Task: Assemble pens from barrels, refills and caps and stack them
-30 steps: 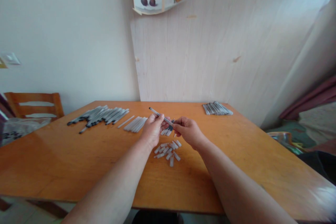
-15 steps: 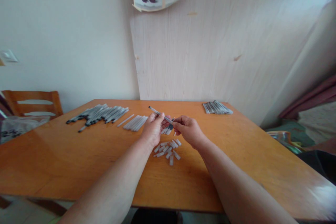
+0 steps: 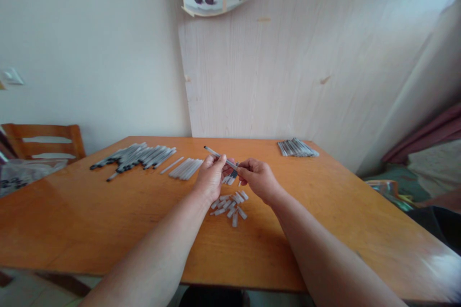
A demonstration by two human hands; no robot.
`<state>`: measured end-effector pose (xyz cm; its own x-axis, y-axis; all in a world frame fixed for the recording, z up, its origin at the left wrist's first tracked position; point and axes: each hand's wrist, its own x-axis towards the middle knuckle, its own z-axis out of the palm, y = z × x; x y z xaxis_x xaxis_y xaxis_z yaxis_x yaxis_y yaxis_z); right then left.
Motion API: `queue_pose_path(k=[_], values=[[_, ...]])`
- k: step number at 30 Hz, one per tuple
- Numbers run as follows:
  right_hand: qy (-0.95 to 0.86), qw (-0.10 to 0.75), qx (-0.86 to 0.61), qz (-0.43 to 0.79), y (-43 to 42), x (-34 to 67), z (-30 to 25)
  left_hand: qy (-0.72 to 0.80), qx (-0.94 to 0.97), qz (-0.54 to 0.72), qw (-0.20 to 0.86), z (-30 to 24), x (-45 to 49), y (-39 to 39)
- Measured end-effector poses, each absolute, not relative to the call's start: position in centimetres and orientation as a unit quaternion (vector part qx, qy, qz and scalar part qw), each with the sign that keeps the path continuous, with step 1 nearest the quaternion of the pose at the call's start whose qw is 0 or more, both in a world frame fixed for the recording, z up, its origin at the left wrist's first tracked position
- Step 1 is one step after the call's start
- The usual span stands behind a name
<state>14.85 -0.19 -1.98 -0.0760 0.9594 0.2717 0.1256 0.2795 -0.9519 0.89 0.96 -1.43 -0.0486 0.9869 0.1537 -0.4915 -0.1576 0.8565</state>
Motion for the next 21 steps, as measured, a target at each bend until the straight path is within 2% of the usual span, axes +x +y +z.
queue_pose_path(k=[21], values=[[-0.601, 0.501, -0.455, 0.426, 0.29, 14.97, -2.39, 0.334, 0.390, 0.642, 0.570, -1.53, 0.41, 1.40]])
